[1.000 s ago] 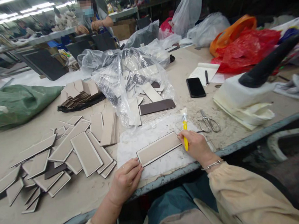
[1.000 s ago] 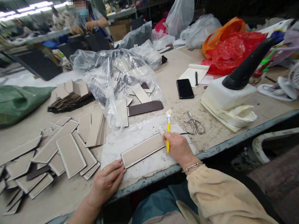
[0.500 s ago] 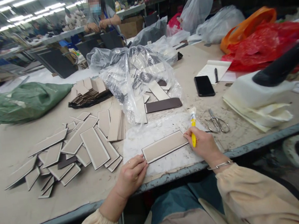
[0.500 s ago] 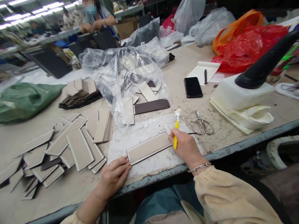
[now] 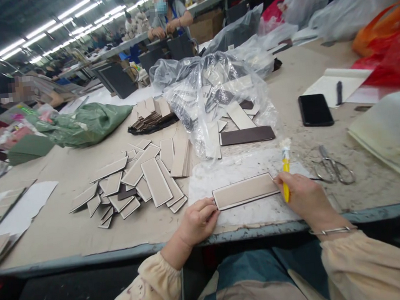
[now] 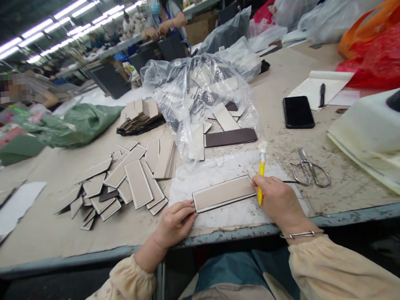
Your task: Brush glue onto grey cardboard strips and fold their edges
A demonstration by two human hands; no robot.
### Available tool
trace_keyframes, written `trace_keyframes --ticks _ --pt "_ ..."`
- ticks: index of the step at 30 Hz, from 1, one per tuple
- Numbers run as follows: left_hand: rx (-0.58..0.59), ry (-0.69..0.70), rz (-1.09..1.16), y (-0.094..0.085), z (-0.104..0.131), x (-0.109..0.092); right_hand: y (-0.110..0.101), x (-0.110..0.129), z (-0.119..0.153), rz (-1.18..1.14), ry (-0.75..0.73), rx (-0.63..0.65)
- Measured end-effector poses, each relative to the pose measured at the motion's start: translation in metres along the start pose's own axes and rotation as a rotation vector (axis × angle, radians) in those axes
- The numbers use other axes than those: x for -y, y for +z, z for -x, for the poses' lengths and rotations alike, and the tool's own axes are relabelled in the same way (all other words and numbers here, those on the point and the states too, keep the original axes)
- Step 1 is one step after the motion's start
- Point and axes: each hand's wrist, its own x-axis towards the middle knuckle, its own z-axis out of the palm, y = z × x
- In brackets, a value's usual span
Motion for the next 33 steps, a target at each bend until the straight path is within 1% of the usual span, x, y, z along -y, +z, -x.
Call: trace_keyframes --ticks 3,6,10,13,15,17,20,25,29,33 --pt "0.01 -0.045 -0.021 -0.001 -0.001 -0.001 -0.001 0.002 0.001 0.01 -0.018 0.014" --pt "0.018 -0.07 -0.052 -0.001 -0.002 -0.002 -0.001 0.003 0.001 -0.009 -0.006 0.029" --pt "-0.027 -0.133 -0.052 0.002 -0.007 -0.002 -0.003 0.005 0.0 -0.014 -0.006 0.031" --pt "-0.067 -0.211 -0.043 0.008 -0.014 -0.003 -0.004 0.008 -0.001 -0.014 -0.016 0.023" --pt "-0.061 -0.284 -0.083 0.011 -0.021 -0.005 -0.004 0.01 -0.001 -0.011 -0.01 0.027" --pt "-0.026 -0.349 -0.166 0.014 -0.029 -0.009 -0.004 0.012 -0.002 -0.008 0.005 0.038" --pt "0.058 -0.426 -0.291 0.013 -0.044 -0.017 -0.005 0.015 -0.002 -0.003 0.024 0.055" --pt "0.193 -0.507 -0.463 0.01 -0.063 -0.031 -0.008 0.018 -0.004 -0.006 0.05 0.062" --pt "0.266 -0.563 -0.492 0.008 -0.068 -0.036 -0.009 0.019 -0.005 -0.022 0.062 0.057" --pt "0.294 -0.589 -0.44 0.007 -0.066 -0.032 -0.01 0.02 -0.005 -0.037 0.078 0.067"
